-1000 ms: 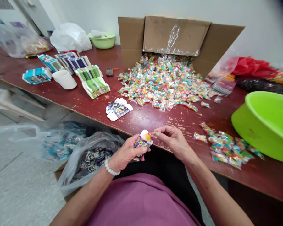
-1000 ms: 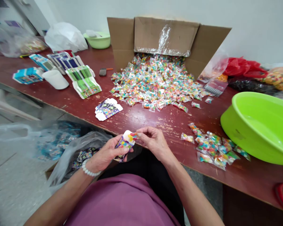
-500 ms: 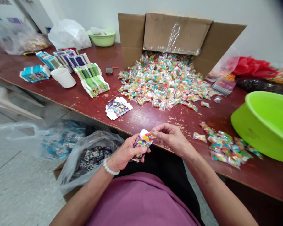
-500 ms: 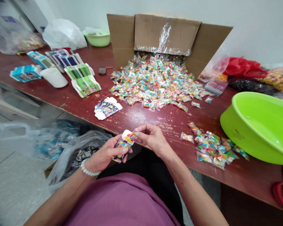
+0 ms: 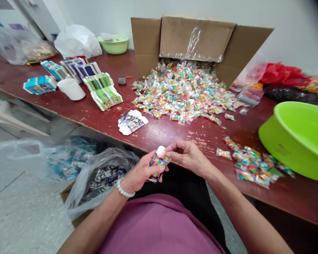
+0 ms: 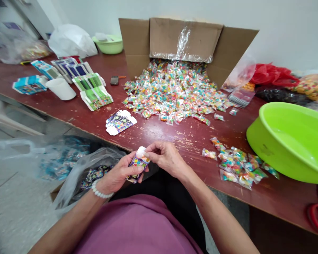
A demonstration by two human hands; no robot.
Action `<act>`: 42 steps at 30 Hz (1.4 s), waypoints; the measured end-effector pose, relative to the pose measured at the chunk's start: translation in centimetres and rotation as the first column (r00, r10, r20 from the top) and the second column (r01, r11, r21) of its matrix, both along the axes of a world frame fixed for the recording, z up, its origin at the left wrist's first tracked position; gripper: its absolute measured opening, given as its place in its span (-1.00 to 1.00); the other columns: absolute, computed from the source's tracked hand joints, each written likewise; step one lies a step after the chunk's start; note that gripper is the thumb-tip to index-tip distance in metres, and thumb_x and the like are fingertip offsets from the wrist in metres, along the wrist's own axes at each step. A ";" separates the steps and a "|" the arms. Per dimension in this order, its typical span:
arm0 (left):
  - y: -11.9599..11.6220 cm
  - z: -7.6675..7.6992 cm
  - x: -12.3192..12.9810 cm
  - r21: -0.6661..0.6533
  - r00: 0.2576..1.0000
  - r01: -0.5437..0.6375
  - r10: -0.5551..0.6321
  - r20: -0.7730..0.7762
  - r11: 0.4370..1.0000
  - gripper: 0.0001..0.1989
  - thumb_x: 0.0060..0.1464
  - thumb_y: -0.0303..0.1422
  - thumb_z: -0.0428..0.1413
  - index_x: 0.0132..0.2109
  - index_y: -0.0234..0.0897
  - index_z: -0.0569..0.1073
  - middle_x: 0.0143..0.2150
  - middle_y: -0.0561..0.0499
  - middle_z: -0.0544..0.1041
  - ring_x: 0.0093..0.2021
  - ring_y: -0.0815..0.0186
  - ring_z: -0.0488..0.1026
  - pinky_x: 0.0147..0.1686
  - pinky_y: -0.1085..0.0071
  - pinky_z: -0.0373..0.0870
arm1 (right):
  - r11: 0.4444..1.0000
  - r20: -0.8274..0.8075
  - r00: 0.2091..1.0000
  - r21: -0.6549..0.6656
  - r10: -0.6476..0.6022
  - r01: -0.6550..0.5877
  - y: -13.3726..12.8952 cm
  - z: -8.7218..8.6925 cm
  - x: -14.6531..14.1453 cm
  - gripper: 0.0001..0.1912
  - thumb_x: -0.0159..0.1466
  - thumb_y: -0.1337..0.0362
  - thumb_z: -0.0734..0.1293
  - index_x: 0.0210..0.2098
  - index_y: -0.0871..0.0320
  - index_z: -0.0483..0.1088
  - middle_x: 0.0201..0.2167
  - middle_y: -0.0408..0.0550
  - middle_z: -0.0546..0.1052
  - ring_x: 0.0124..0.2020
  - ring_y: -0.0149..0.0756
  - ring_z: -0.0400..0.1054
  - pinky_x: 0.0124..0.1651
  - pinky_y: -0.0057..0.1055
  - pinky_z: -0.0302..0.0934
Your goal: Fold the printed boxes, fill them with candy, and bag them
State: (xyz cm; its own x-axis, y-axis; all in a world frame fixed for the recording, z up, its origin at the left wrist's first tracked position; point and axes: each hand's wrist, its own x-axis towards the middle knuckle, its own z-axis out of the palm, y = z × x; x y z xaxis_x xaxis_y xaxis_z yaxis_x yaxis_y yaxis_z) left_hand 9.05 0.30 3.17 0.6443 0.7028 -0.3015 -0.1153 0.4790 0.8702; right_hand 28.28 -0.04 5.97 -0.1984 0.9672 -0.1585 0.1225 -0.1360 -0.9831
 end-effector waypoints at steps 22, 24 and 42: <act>0.1 -0.3 1.3 -0.367 0.946 -0.175 0.259 0.195 0.914 -0.63 0.21 -0.08 0.06 -0.21 -0.35 0.46 -0.45 -0.06 0.55 -0.57 0.30 0.49 -0.65 0.41 0.46 | 0.965 -0.079 0.981 0.179 -0.180 0.191 -1.4 -2.5 -2.8 -0.72 0.30 0.03 0.34 -0.29 0.13 0.50 -0.60 -0.19 0.44 -0.61 -0.41 0.32 -0.52 -0.47 0.21; 0.3 -0.3 1.1 -0.417 0.949 -0.147 0.247 0.195 0.897 -0.57 0.21 -0.03 0.03 -0.25 -0.37 0.45 -0.48 -0.08 0.54 -0.60 0.28 0.49 -0.67 0.41 0.46 | 0.956 -0.017 0.994 0.272 -0.110 0.111 -1.5 -2.5 -2.5 -0.74 0.31 0.05 0.33 -0.28 0.11 0.53 -0.45 -0.11 0.53 -0.53 -0.37 0.39 -0.43 -0.43 0.28; -0.5 -1.7 0.3 -0.237 0.973 -0.197 0.219 0.071 0.951 -0.31 0.17 0.17 -0.10 0.14 -0.30 0.42 -0.49 -0.01 0.52 -0.66 0.34 0.45 -0.70 0.51 0.32 | 0.999 -0.257 0.966 -0.008 -0.033 0.032 -0.6 -2.2 -3.6 -0.73 0.19 0.09 0.44 -0.42 0.18 0.47 -0.15 0.01 0.58 -0.58 -0.47 0.32 -0.53 -0.45 0.24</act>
State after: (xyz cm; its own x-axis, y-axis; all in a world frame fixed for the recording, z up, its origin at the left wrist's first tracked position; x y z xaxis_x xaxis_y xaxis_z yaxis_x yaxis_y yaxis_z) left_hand 9.34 -0.18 1.48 0.5246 0.7442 -0.4134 -0.3103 0.6193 0.7212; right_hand 24.72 -0.61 3.76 -0.2017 0.9733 -0.1098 -0.1387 -0.1394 -0.9805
